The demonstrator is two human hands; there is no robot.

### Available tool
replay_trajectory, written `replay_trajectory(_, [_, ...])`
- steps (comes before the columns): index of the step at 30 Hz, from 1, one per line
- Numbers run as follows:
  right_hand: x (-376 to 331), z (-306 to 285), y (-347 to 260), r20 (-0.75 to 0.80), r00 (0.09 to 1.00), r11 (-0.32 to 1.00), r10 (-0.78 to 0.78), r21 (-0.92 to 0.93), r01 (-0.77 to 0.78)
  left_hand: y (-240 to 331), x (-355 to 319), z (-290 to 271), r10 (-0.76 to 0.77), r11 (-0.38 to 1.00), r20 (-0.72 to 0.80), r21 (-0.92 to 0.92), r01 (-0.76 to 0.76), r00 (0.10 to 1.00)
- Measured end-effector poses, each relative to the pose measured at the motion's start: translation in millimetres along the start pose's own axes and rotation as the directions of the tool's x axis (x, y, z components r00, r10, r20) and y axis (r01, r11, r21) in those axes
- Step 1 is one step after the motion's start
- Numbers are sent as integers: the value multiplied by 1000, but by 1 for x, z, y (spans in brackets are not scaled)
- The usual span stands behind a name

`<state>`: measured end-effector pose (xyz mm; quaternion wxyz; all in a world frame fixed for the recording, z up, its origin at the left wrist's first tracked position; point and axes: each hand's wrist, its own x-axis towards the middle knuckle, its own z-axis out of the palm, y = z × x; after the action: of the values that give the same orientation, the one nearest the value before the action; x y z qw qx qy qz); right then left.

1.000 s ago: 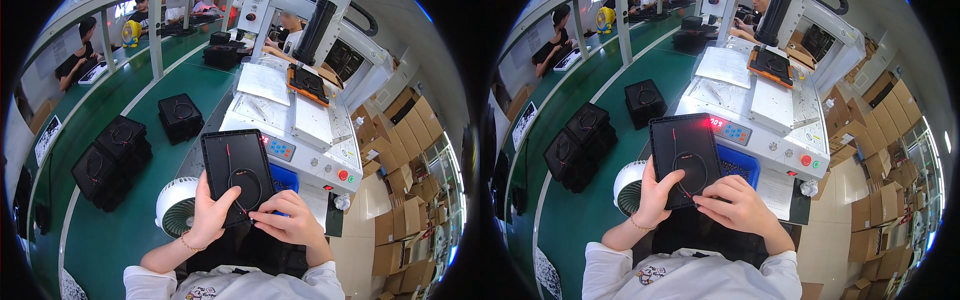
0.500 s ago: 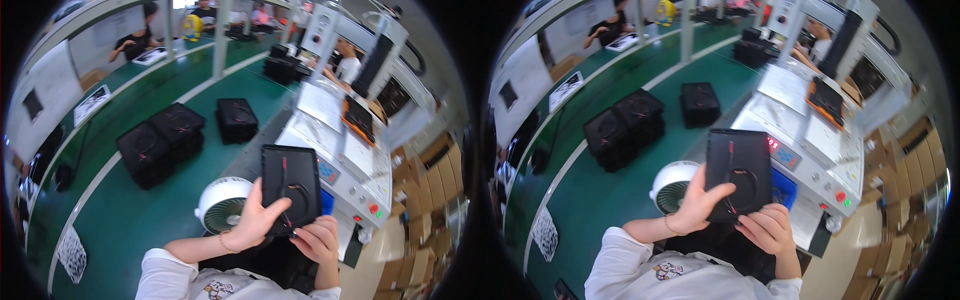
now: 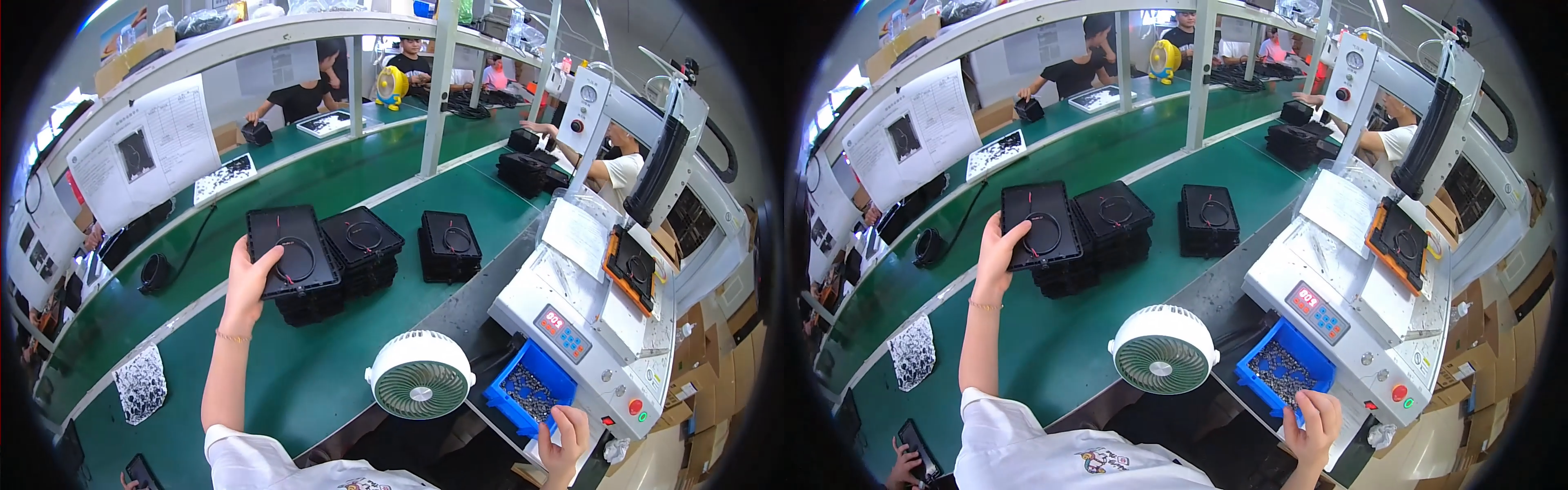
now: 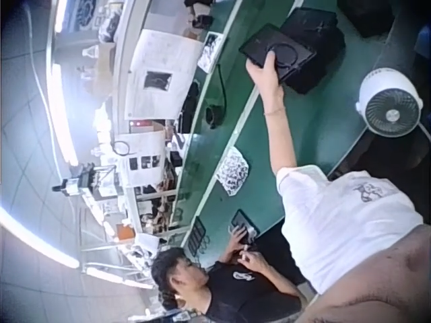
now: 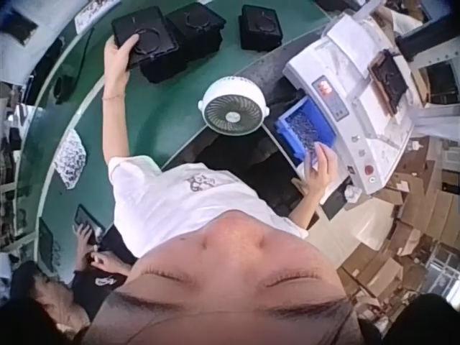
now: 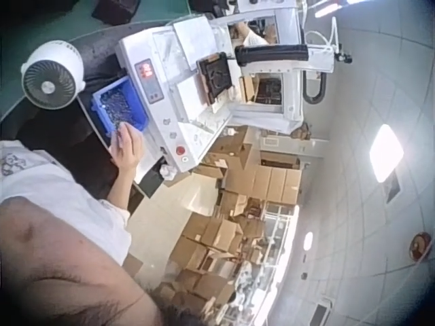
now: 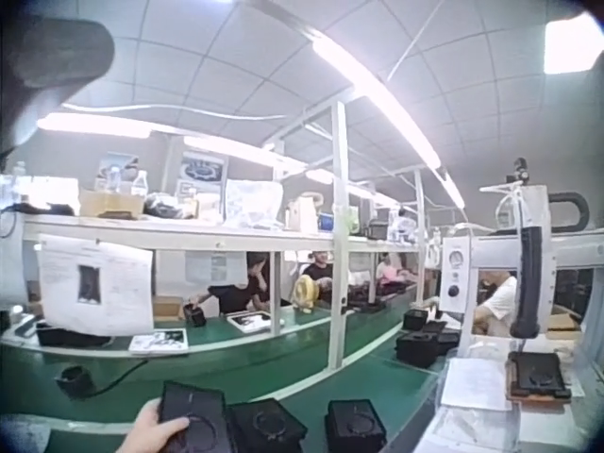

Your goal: Assembling electronic components at a workstation using a screw dispenser machine and small screws.

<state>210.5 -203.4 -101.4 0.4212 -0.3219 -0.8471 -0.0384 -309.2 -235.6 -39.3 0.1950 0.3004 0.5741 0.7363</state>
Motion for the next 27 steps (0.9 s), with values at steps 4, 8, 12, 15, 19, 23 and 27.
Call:
replay_trajectory(4, [5,6,1,34,999,1000,22,3,-22,-25,27,-23,-42,986,-45,159,49,998])
replay_trajectory(8, [12,10,1,35,999,1000,29,3,-29,-47,33,-28,-146,947,-113,271,172,983])
replay_trajectory(12, [8,6,18,24,978,979,206,-16,-205,-55,34,-25,-3,764,-368,599,239,930])
replay_trajectory(15, [11,0,29,164,892,904,421,11,-428,-28,1,14,350,779,-256,614,-128,901])
replay_trajectory(19, [21,9,42,491,757,880,430,-42,-473,-4,-30,100,280,943,359,72,-326,890])
replay_trajectory(23, [23,30,48,548,776,927,312,5,-376,-49,-25,189,-54,932,713,288,-222,699])
replay_trajectory(27, [11,42,56,515,801,926,305,35,-375,-156,24,264,-45,623,413,723,-298,910])
